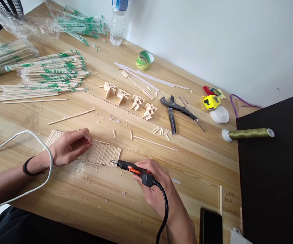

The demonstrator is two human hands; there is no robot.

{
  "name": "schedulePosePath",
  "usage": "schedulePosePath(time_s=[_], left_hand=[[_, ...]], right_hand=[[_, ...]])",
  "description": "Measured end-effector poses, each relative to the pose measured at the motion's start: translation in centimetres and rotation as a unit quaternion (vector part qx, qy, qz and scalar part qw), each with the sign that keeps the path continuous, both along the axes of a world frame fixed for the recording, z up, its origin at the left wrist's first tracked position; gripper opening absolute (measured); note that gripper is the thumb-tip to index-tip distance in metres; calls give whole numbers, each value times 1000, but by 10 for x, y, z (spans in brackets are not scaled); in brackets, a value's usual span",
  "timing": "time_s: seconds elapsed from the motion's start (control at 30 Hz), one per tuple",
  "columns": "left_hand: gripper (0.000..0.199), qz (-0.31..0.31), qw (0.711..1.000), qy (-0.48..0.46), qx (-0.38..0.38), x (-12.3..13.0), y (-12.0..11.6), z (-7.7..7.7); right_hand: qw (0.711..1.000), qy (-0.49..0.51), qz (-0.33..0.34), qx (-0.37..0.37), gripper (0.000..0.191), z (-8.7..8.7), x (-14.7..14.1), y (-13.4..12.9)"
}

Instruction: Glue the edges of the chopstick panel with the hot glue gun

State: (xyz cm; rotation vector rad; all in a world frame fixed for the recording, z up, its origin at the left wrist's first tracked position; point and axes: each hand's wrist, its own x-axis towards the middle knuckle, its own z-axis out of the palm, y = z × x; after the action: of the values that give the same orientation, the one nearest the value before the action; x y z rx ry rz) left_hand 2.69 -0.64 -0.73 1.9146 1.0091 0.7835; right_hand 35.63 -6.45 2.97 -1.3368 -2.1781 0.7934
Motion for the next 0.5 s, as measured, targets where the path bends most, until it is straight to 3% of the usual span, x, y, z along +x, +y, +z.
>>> schedulePosePath(time_s=[0.27, 0.5], left_hand=[[10, 7, 1000, 13, 4, 1, 0, -2], [9, -8, 1000, 17, -9, -1, 1, 0]], right_hand=[[1000, 9, -26, 4, 26, -10, -3, -7], [1000, -1, -19, -7, 22, -4, -4, -4]])
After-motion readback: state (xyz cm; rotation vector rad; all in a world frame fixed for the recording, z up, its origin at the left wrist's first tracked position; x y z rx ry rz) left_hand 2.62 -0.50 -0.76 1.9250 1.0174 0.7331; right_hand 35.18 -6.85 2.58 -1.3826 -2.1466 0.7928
